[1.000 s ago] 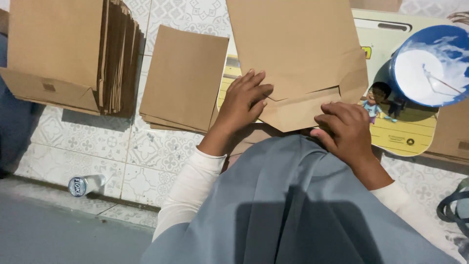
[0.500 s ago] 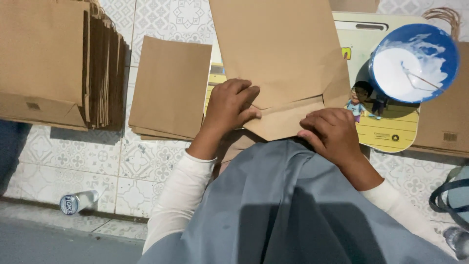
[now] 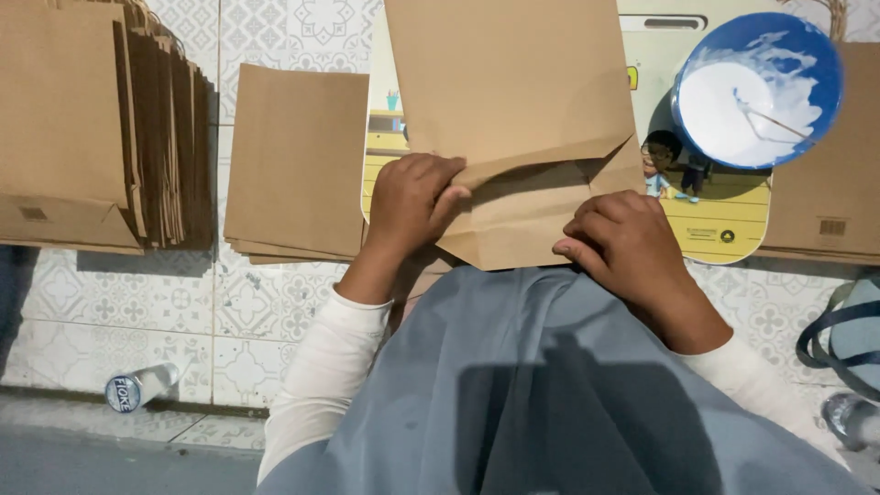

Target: Folding and gluing the bottom flaps of brown paper bags to assemble them.

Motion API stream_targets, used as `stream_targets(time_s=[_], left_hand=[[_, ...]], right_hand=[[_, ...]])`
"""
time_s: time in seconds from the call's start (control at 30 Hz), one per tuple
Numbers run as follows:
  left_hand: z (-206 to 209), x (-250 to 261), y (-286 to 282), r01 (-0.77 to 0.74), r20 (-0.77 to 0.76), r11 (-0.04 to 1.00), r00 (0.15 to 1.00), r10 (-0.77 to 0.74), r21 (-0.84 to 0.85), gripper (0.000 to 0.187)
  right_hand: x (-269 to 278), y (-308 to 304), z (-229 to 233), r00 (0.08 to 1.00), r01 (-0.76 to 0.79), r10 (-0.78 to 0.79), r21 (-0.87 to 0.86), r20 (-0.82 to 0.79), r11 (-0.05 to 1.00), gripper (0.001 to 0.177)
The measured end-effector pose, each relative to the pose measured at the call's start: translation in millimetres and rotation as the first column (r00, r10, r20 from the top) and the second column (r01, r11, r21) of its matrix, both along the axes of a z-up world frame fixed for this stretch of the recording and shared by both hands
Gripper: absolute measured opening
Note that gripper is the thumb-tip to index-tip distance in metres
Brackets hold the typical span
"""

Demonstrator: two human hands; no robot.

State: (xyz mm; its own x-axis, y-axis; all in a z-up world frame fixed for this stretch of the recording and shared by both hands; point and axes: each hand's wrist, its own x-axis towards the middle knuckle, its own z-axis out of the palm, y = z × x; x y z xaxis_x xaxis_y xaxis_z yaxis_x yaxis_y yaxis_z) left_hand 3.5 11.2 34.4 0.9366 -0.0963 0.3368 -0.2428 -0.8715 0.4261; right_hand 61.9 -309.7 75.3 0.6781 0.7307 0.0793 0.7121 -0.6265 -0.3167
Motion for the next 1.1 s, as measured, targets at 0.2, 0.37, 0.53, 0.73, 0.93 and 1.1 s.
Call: stream_targets(time_s=[0.2,0.37,0.53,0.73,0.93,1.1], left_hand=[[27.1,20.7,-5.3,-0.258,-0.145,0.964,0.958,0.247,-0.061,0.031],[43.6,39.7,-42.6,-0.299,0.177,0.947,0.945,0.275,0.121,0.025],[15.1,45.5,-90.1,-0.251,0.559,0.927,0.828,0.056,0.278,0.019],[9.1,52.9,-94.9,-0.323,0.550,0.864,0.833,0.065,0.387,0.024],[7.9,56.1,-92.8,-0.095,0.077,0.937,0.994,0.073,0.337,0.043],[22.7,57.5,-113.2,0.006,0.063,0.912,0.997,-0.035,0.410,0.051]], right_hand=[[-0.6,-4.3,-5.7,0.999,0.007,-0.007,0.014,-0.038,1.000,0.025],[-0.8,-5.0,-9.1,0.999,0.016,-0.014,0.056,-0.039,0.998,0.023],[-0.9,-6.6,-16.7,1.000,0.003,-0.006,0.118,0.027,0.993,0.023],[-3.2,-7.7,-12.2,1.000,0.006,-0.005,0.143,-0.007,0.990,0.022],[-5.6,0.4,4.0,0.999,0.014,-0.006,0.256,-0.033,0.967,0.018],[-4.6,-0.3,2.8,0.999,0.005,0.004,0.258,-0.037,0.966,0.019]])
